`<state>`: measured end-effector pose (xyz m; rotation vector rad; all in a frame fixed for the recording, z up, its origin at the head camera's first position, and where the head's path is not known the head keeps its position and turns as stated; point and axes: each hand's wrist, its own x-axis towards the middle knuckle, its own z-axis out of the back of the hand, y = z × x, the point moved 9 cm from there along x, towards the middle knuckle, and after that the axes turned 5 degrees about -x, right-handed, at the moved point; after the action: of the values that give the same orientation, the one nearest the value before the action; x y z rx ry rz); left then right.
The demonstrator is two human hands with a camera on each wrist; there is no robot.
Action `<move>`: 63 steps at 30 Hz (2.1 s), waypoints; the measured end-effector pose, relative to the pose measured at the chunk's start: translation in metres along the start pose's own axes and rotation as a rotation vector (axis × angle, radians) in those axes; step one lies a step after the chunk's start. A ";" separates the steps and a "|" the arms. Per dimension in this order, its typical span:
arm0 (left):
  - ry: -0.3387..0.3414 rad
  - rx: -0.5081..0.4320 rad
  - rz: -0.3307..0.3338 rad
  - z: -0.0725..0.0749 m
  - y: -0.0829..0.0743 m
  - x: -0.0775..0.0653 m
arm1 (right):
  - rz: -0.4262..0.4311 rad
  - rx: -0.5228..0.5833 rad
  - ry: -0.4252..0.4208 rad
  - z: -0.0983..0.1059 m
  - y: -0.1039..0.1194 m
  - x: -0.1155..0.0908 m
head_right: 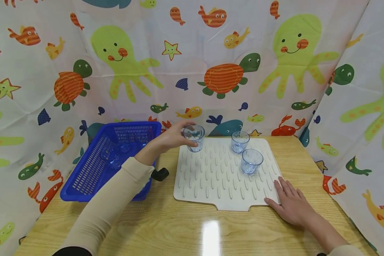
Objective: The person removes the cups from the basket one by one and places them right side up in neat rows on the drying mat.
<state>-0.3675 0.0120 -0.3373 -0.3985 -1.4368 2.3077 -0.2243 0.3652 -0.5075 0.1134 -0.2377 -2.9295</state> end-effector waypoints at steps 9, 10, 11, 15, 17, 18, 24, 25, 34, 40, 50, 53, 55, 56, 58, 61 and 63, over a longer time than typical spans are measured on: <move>-0.007 -0.059 0.031 -0.013 0.001 0.013 | -0.005 0.002 -0.004 -0.001 -0.002 -0.001; -0.009 -0.069 0.032 -0.015 0.001 0.015 | -0.003 0.000 -0.006 0.000 -0.001 -0.001; -0.012 -0.079 0.033 -0.016 0.001 0.016 | -0.002 -0.004 -0.008 0.001 -0.001 -0.002; -0.027 -0.093 0.029 -0.022 0.001 0.023 | -0.005 -0.009 -0.004 0.003 -0.001 -0.001; -0.042 -0.097 0.034 -0.024 0.002 0.027 | -0.003 -0.012 -0.008 0.004 -0.001 -0.001; -0.050 -0.103 0.038 -0.026 0.002 0.029 | -0.003 -0.008 -0.006 0.003 -0.001 -0.001; -0.100 -0.134 0.066 -0.033 0.006 0.041 | -0.005 0.012 0.003 0.001 -0.003 0.001; -0.108 -0.140 0.070 -0.035 0.008 0.043 | -0.007 0.013 0.006 0.001 -0.003 0.001; -0.210 -0.187 0.108 -0.045 0.022 0.062 | -0.002 0.003 -0.002 0.003 0.001 -0.001; -0.281 -0.202 0.119 -0.052 0.028 0.071 | -0.002 -0.003 -0.005 0.003 0.001 0.000; -0.312 -0.201 0.167 -0.066 0.045 0.084 | -0.004 0.009 0.007 0.003 0.001 -0.001; -0.322 -0.180 0.177 -0.068 0.052 0.087 | 0.001 0.019 0.001 0.003 0.002 -0.001; -0.329 -0.174 0.180 -0.069 0.056 0.089 | 0.003 0.021 0.001 0.003 0.003 -0.001; -0.328 -0.171 0.181 -0.070 0.058 0.090 | 0.004 0.020 0.001 0.003 0.003 -0.001; -0.321 -0.172 0.188 -0.072 0.062 0.091 | 0.004 0.019 0.001 0.002 0.003 -0.001; -0.308 -0.178 0.202 -0.076 0.068 0.093 | 0.002 0.016 0.000 0.002 0.003 -0.002; -0.300 -0.183 0.212 -0.079 0.071 0.095 | 0.001 0.014 -0.003 0.002 0.002 -0.002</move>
<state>-0.4296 0.0906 -0.4386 -0.2747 -1.8384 2.4942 -0.2223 0.3639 -0.5047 0.1103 -0.2592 -2.9275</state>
